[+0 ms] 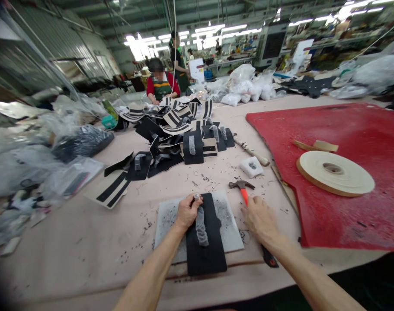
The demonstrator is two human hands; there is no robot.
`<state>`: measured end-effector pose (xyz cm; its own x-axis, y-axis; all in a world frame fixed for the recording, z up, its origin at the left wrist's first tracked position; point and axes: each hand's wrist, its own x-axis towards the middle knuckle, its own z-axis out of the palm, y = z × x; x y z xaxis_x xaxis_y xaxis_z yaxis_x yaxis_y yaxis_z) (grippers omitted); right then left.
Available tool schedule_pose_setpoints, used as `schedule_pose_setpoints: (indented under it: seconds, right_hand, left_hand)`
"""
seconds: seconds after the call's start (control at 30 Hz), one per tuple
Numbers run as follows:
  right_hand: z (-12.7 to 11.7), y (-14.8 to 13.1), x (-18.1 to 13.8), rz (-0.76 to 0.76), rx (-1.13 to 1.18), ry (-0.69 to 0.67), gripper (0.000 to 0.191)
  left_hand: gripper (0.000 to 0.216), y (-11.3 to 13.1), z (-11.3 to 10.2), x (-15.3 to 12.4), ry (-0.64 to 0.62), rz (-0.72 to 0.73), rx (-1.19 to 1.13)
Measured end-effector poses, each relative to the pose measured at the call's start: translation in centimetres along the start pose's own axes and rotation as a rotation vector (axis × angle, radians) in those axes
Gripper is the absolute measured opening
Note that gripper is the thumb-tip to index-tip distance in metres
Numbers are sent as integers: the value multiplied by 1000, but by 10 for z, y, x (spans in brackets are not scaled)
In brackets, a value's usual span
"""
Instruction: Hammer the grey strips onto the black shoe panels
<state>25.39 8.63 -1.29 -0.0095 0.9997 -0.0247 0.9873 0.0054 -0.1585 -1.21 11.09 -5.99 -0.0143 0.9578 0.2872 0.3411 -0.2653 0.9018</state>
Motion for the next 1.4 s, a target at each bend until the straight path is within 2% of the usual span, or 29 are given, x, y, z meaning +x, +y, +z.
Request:
schedule_pose_setpoints:
  seconds: [0.07, 0.1, 0.17, 0.23, 0.33, 0.43, 0.5, 0.57, 0.63, 0.73, 0.8, 0.87, 1.0, 1.1, 1.17, 1.3, 1.4]
  right_hand:
    - [-5, -34, 0, -202, 170, 108, 33]
    - [-6, -52, -2, -320, 289, 95, 34]
    - [-1, -82, -9, -552, 479, -23, 37]
    - [11, -101, -19, -709, 535, -152, 40]
    - [32, -110, -31, -734, 508, -203, 39]
    - [41, -108, -35, -718, 475, -157, 38]
    - [35, -108, -34, -734, 402, -117, 35]
    - [20, -109, -31, -748, 268, -50, 30]
    - [-4, -112, -26, -706, 114, 44, 25]
    - [-43, -115, -16, -507, -41, 125, 22]
    - [-60, -117, -10, -376, -65, 95, 22]
    - [-63, -119, -7, -288, -31, 32, 21]
    - [-32, -121, -15, -170, 88, -70, 32]
    - [1, -120, -27, -160, 209, -71, 47]
    - [18, -118, -32, -166, 302, -65, 48]
    - [29, -118, -34, -87, 512, -84, 42]
    - [29, -122, -38, -4, 752, -107, 51]
  left_hand:
    - [12, 0, 0, 0, 3, -14, 5]
    - [12, 0, 0, -1, 10, -24, 4]
    - [10, 0, 1, -1, 51, -57, -3]
    - [12, 1, 2, 1, 113, -107, -15]
    - [26, 4, 5, 7, 244, -237, -105]
    - [38, 9, 6, 13, 402, -402, -335]
    - [41, 14, 2, 13, 436, -435, -442]
    - [39, 22, -8, 9, 438, -397, -474]
    - [36, 31, -23, 3, 484, -338, -478]
    - [35, 44, -50, -3, 606, -258, -463]
    - [34, 50, -63, -5, 660, -230, -445]
    - [33, 52, -68, -7, 666, -229, -424]
    - [32, 44, -58, -12, 568, -282, -396]
    - [31, 34, -41, -10, 461, -290, -405]
    - [32, 28, -29, -5, 384, -281, -420]
    - [38, 16, -9, 8, 280, -290, -469]
    - [38, 6, -1, 12, 257, -309, -477]
